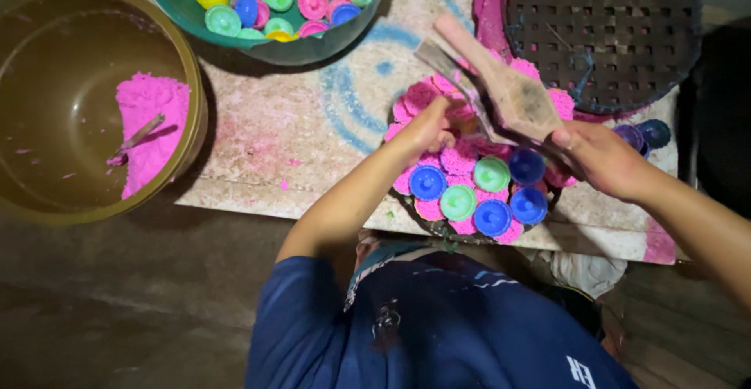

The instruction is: The person scoops pink paste from a bowl and loads it into a manual press. They then press the paste into small plastic molds arranged on a tray, ejecting pink flower-shaped items. The process is repeated continuously.

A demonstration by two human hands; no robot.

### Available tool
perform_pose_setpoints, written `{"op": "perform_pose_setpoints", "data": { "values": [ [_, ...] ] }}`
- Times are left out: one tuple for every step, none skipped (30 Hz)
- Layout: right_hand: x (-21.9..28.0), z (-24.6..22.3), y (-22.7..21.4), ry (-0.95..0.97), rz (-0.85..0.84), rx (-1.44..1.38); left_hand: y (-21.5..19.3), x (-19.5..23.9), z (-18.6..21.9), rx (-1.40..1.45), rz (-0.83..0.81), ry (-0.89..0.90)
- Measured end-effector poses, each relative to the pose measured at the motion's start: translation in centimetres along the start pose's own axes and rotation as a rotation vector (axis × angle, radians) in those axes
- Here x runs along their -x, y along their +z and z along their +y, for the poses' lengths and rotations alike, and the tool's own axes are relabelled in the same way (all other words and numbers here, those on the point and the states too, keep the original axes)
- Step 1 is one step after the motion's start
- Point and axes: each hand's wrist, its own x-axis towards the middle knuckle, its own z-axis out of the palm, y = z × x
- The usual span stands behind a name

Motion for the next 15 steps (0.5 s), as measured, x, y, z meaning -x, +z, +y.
{"op": "perform_pose_setpoints", "data": {
  "values": [
    [-0.1, 0.4, 0.1, -0.037, 0.012, 0.025, 0.0, 0.4, -0.9, -0.112, 0.062, 0.080],
    [-0.3, 0.7, 0.1, -0.077, 0.026, 0.053, 0.2, 0.7, -1.4, -0.226, 0.122, 0.165],
    [-0.5, 1.0, 0.0, -0.117, 0.040, 0.080, 0.5, 1.5, -1.8, -0.408, 0.179, 0.402],
    [-0.6, 1.3, -0.1, -0.113, 0.062, 0.090, 0.8, 2.7, -1.9, -0.589, 0.230, 0.639],
    [-0.7, 1.5, -0.1, -0.109, 0.083, 0.101, 1.2, 4.0, -1.8, -0.770, 0.272, 0.876],
    [-0.7, 1.8, -0.2, -0.103, 0.101, 0.110, 1.8, 5.5, -1.5, -1.007, 0.315, 0.690],
    [-0.7, 2.0, -0.4, -0.112, 0.113, 0.132, 2.4, 6.9, -1.1, -1.234, 0.349, 0.491],
    [-0.6, 2.2, -0.6, -0.120, 0.125, 0.154, 3.0, 8.2, -0.4, -1.449, 0.372, 0.278],
    [-0.5, 2.3, -0.8, -0.127, 0.137, 0.177, 3.3, 9.3, 0.6, -1.397, 0.397, 0.307],
    [-0.3, 2.2, -0.9, -0.139, 0.135, 0.166, 3.4, 10.4, 1.7, -1.346, 0.418, 0.337],
    [-0.1, 2.0, -1.0, -0.151, 0.133, 0.156, 3.6, 11.4, 2.7, -1.294, 0.439, 0.366],
    [0.2, 1.8, -0.9, -0.161, 0.130, 0.144, 3.6, 12.1, 3.7, -1.242, 0.458, 0.393],
    [0.5, 1.4, -0.6, -0.126, 0.077, 0.127, 3.6, 12.6, 4.6, -1.189, 0.476, 0.420],
    [0.7, 0.9, -0.2, -0.091, 0.023, 0.110, 3.6, 12.9, 5.2, -1.137, 0.496, 0.445],
    [0.9, 0.3, 0.4, -0.057, -0.032, 0.094, 3.4, 12.6, 5.9, -0.624, 0.368, 0.548]
  ]
}}
